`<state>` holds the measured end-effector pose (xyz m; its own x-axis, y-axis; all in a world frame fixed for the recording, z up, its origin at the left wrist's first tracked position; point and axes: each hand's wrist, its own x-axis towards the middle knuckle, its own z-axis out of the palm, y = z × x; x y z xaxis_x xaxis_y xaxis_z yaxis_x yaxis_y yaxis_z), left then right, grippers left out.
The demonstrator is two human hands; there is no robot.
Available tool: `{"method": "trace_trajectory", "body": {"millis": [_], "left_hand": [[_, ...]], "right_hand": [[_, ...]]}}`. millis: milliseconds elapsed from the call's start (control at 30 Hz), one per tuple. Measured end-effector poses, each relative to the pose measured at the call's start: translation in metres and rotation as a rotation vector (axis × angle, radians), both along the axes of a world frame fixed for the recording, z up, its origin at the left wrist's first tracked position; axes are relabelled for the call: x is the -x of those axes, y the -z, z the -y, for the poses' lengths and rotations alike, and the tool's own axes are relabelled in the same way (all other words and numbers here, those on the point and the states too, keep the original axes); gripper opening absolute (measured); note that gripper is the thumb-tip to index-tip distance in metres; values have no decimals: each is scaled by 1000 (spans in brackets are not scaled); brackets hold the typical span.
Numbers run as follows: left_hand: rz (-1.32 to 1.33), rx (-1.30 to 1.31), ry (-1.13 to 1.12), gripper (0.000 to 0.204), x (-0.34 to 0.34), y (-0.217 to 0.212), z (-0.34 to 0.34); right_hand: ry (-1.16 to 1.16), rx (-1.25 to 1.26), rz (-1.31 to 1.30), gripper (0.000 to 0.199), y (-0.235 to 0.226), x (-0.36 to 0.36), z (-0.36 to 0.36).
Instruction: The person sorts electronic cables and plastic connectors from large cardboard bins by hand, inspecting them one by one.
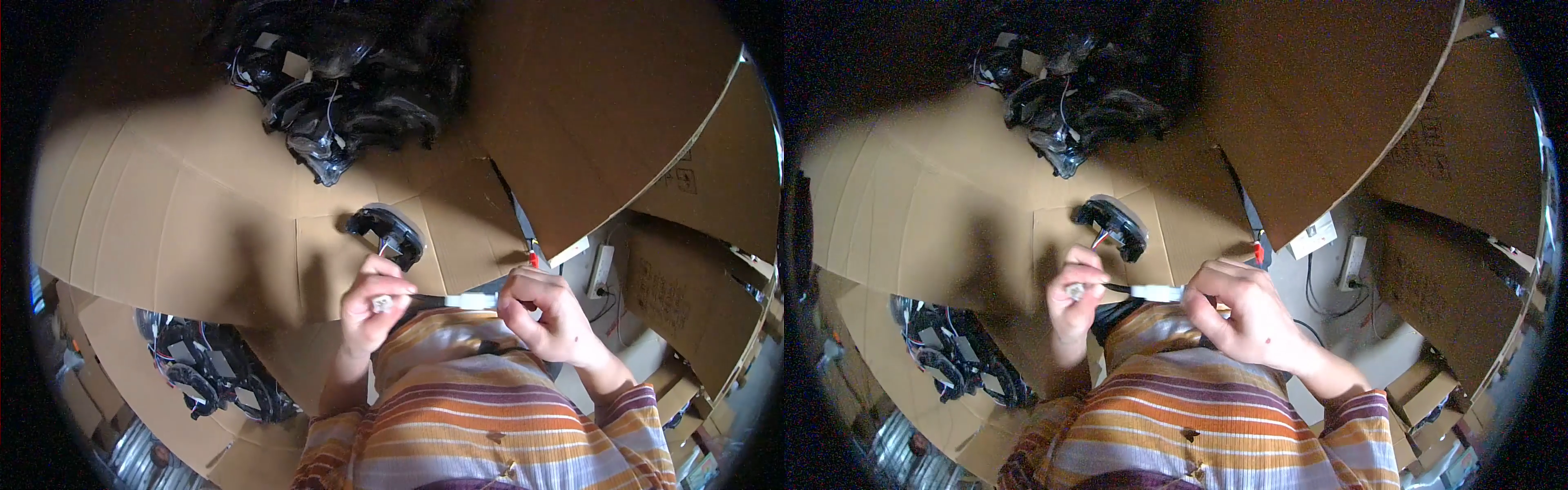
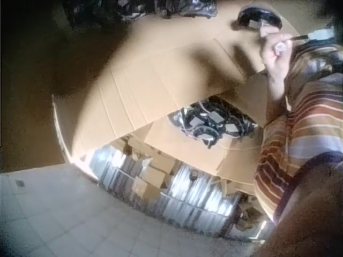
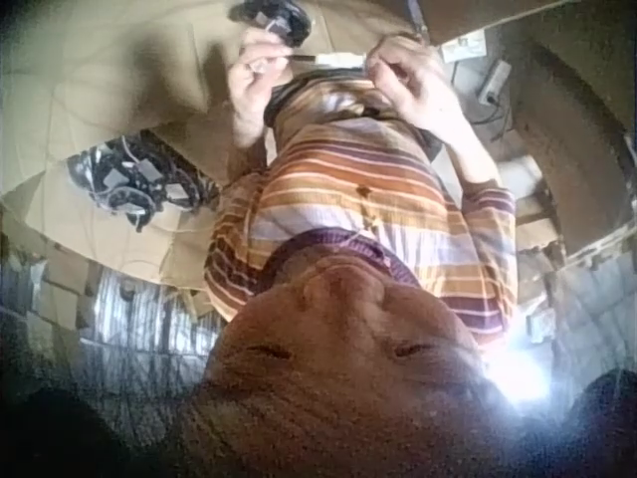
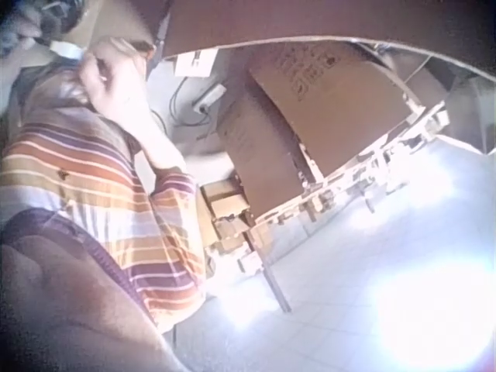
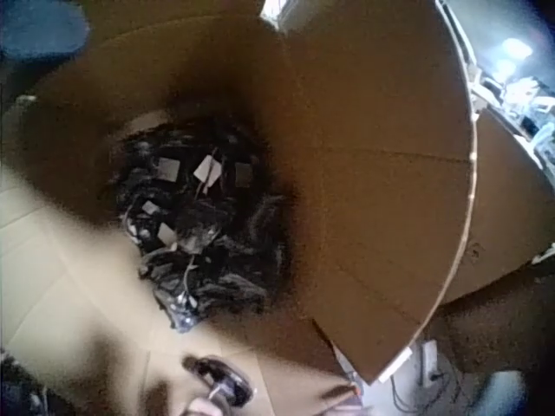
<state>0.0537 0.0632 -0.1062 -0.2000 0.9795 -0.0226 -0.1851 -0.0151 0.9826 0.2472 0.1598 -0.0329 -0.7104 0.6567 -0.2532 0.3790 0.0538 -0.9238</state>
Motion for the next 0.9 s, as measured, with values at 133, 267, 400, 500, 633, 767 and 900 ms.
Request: {"method": "trace_trajectory", "body": {"millis": [133,267,400,500,633,767,900], "left_hand": [[-149,-1,33,14,2,-3,4],[-122,22,-58,13,6,-29,10],[391,266,-730,22,47,-52,80],[-247,-28,-1069,23,138,-113,163],[-1350,-19,-1807,33,169,-218,191],[-2258,13,-1307,34,184,-213,157],[-1287,267,-738,27,128,-46,35]], "right_hand": [[-16,-45,-31,7,0,4,-1],[-99,44,-130,7,-4,4,-6],[21,189,-68,11,-3,-9,-14],[32,192,-30,14,1,-12,-12],[-108,166,-42,15,-1,-6,-3],[-164,156,-42,17,-1,-8,-2],[-129,168,-5,17,10,-9,2]]}}
